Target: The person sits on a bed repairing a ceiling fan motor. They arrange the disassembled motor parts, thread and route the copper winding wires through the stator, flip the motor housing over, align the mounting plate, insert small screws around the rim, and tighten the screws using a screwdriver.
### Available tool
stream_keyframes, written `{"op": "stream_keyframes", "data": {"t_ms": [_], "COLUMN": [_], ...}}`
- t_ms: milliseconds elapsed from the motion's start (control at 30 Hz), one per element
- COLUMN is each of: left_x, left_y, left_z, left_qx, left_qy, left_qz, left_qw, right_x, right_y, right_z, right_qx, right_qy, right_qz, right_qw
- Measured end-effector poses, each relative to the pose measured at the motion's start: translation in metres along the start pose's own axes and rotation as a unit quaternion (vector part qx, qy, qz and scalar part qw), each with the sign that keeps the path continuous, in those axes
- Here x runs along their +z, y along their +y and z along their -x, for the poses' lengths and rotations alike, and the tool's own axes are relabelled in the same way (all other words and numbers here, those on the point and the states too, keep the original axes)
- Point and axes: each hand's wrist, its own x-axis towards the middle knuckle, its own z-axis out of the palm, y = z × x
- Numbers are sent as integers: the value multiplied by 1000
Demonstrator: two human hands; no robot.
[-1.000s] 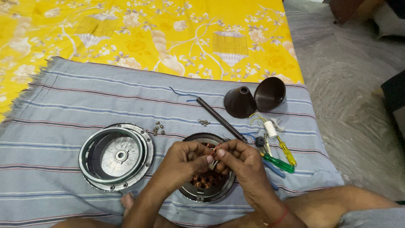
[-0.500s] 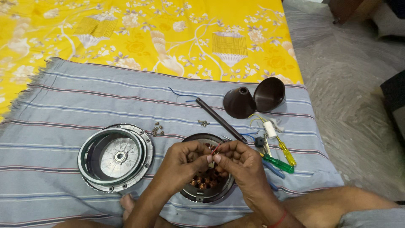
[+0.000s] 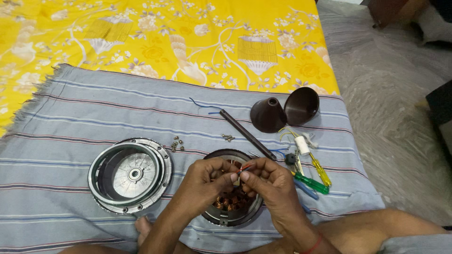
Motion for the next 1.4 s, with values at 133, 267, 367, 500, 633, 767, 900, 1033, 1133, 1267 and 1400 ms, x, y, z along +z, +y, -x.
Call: {"op": "stream_keyframes", "data": {"t_ms": [133,267,367,500,633,767,900,1033,1133,1267,1400], "left_x": [-2,-4,-4,0,4,-2,-1,1,1,1,2], "left_y": [0,2,4,9,15,20,20,18,16,15,18], "left_z": [1,1,3,7,11,14,13,13,13,13,13], "left_qx": [-14,-7,44,102,196,191,127,167,171,189,207], "left_qy": [1,-13,-10,32,72,45,59,91,92,91,92], "left_qz": [-37,-29,-59,-150,-231,-234,-207,-220,-229,-229,-185], "left_qw": [999,999,997,983,950,952,968,957,954,950,956], "right_x": [-2,-3,-1,3,6,5,-9,-18,-16,-9,-1], "right_y": [2,5,5,0,-5,-3,-3,0,4,4,0], "right_z": [0,0,0,7,14,7,-6,-14,-13,-9,-2], "right_qx": [7,-27,-79,-237,-315,-193,-123,-100,-64,-76,-171], "right_qy": [10,-3,-10,24,35,12,0,36,38,52,9], "right_qz": [5,7,36,213,328,191,142,182,279,454,498], "right_qw": [1000,1000,996,948,890,962,982,978,958,886,850]}}
